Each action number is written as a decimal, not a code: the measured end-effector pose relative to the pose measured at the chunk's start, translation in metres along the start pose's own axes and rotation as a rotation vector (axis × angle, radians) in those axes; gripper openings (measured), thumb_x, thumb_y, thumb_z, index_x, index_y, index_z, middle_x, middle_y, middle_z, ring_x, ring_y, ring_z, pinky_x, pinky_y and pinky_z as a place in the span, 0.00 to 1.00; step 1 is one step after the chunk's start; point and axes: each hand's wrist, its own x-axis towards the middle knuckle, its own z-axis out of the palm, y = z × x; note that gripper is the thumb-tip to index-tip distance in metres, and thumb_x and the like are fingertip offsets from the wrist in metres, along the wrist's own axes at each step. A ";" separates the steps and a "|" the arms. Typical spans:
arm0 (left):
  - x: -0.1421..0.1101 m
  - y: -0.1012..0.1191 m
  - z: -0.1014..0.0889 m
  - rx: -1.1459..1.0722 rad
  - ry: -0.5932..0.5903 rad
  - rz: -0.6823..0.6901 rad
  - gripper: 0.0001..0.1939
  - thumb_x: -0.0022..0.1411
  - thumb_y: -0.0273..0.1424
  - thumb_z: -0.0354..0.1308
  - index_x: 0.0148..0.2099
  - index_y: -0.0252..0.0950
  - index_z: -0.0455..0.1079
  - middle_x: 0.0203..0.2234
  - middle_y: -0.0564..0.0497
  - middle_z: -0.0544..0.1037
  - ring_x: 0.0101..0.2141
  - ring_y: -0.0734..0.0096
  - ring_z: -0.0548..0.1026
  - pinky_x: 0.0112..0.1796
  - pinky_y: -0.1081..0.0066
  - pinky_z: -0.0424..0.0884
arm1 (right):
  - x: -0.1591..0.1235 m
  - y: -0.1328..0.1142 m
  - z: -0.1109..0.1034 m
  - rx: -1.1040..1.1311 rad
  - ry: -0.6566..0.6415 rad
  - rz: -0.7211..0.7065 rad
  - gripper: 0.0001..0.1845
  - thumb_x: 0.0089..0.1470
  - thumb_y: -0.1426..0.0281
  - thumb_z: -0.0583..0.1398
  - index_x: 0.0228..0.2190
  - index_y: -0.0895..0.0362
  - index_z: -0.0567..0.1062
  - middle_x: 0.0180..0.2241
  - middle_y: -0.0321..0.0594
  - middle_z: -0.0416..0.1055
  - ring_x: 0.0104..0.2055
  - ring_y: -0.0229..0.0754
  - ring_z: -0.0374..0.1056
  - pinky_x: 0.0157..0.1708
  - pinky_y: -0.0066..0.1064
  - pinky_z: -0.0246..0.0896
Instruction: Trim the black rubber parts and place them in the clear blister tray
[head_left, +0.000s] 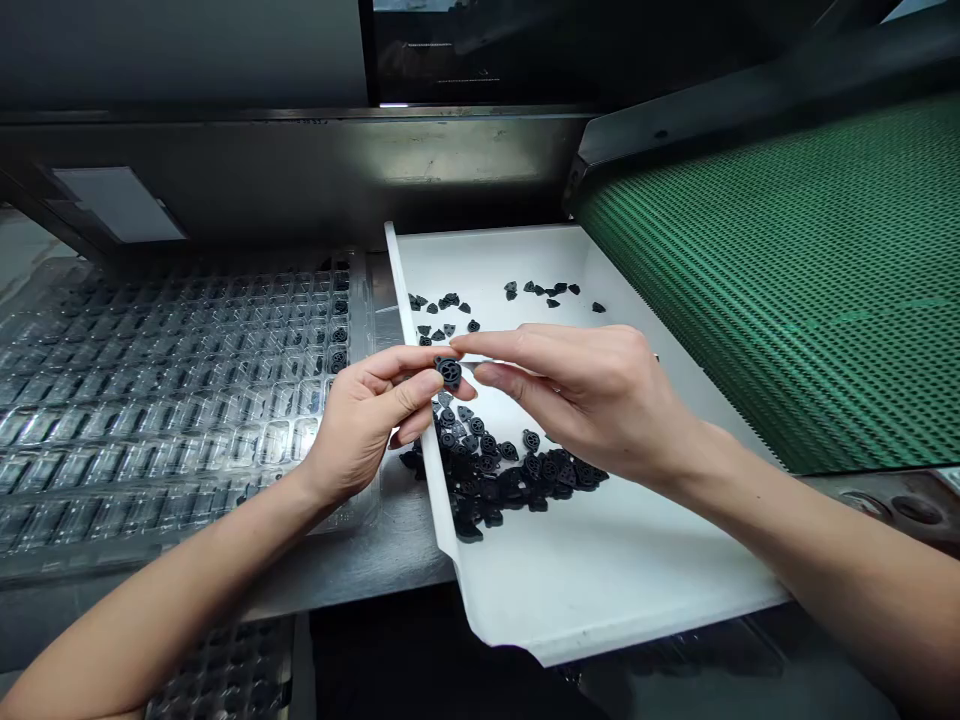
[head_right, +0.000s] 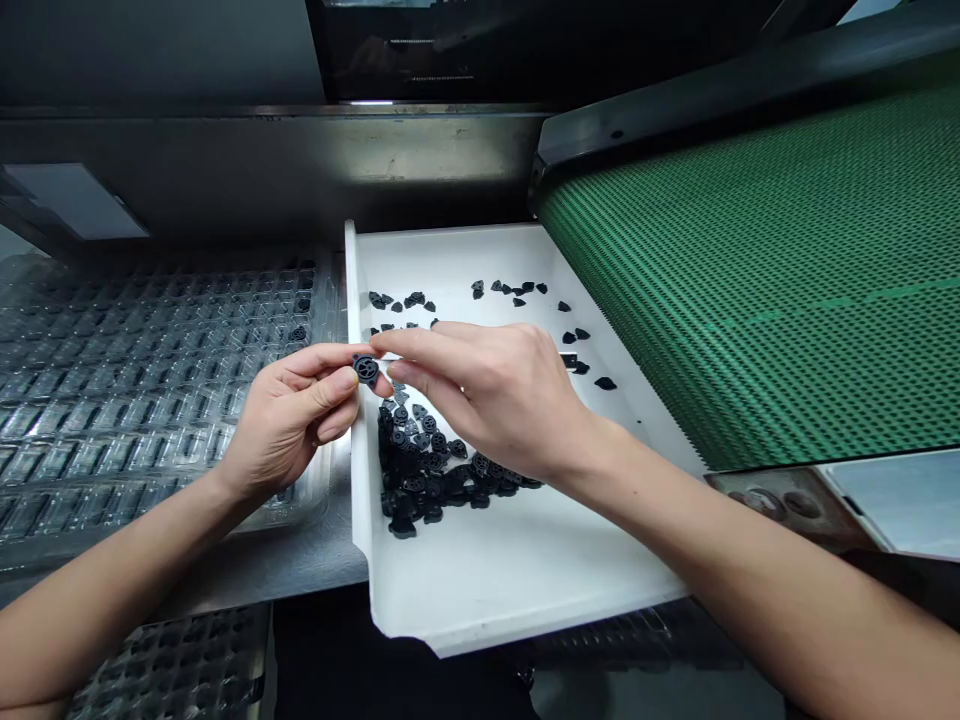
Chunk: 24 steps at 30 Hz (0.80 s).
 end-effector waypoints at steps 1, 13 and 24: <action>0.000 0.000 0.000 -0.002 0.003 0.001 0.12 0.66 0.31 0.75 0.50 0.35 0.86 0.21 0.55 0.74 0.18 0.82 0.64 0.20 0.77 0.56 | 0.000 0.000 0.000 0.018 0.000 -0.002 0.13 0.75 0.70 0.62 0.58 0.54 0.81 0.43 0.33 0.86 0.40 0.36 0.82 0.36 0.28 0.70; -0.001 0.000 0.001 0.009 0.020 -0.005 0.14 0.63 0.32 0.77 0.51 0.34 0.86 0.19 0.56 0.71 0.18 0.81 0.63 0.20 0.77 0.55 | -0.001 -0.001 -0.001 -0.020 -0.041 -0.002 0.16 0.76 0.69 0.61 0.61 0.52 0.78 0.45 0.33 0.86 0.42 0.37 0.82 0.39 0.28 0.72; 0.000 0.000 0.002 0.024 -0.053 -0.023 0.16 0.66 0.37 0.74 0.53 0.35 0.86 0.31 0.47 0.83 0.19 0.82 0.63 0.21 0.74 0.57 | 0.003 -0.005 0.002 0.130 0.012 0.115 0.17 0.74 0.64 0.64 0.60 0.52 0.78 0.24 0.30 0.71 0.22 0.37 0.65 0.26 0.32 0.63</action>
